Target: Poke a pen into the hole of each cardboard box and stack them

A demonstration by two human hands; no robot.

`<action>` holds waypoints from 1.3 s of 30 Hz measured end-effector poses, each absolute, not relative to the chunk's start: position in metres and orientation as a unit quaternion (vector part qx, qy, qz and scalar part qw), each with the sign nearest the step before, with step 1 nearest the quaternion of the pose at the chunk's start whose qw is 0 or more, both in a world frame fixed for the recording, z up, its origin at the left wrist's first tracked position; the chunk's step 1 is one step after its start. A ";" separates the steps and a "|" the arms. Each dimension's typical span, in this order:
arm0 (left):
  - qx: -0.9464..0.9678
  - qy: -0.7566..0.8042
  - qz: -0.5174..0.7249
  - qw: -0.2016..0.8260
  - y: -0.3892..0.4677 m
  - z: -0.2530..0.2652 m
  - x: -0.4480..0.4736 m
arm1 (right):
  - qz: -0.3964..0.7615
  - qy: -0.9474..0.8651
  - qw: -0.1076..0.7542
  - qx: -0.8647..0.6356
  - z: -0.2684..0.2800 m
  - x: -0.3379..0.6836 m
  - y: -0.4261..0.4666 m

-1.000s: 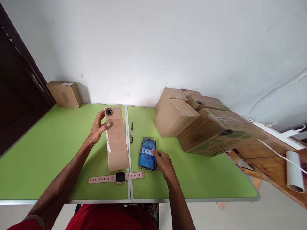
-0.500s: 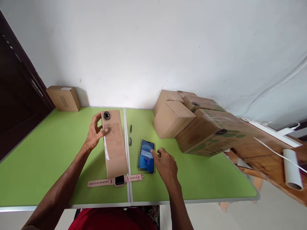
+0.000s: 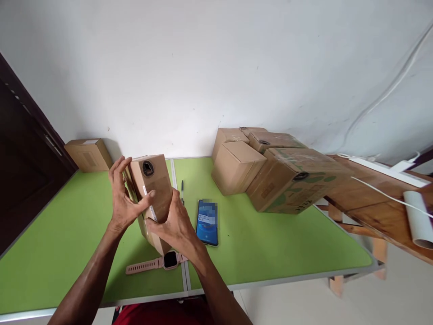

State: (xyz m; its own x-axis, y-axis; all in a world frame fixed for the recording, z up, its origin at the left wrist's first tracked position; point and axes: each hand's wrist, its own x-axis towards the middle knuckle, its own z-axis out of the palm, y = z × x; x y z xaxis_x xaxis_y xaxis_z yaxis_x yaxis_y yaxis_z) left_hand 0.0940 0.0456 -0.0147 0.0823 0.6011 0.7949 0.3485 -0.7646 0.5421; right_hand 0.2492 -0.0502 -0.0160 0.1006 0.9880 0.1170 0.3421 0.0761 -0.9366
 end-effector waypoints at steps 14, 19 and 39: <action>0.607 0.318 0.487 0.542 0.027 -0.043 0.094 | 0.448 -0.475 0.625 -0.427 -0.012 0.283 -0.072; 0.602 0.307 0.533 0.509 0.025 -0.039 0.100 | 0.447 -0.479 0.618 -0.434 -0.024 0.290 -0.074; 0.567 0.338 0.320 0.680 0.030 -0.009 0.089 | -0.167 -0.721 0.395 -0.544 -0.044 0.311 -0.088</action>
State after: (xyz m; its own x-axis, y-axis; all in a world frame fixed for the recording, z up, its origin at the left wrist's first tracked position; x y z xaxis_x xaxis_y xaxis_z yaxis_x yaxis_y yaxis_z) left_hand 0.0886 0.0297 -0.0088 0.5663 0.8185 -0.0963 -0.0521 0.1522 0.9870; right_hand 0.3112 -0.0876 -0.0437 -0.0966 0.6527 0.7515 0.9170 0.3520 -0.1879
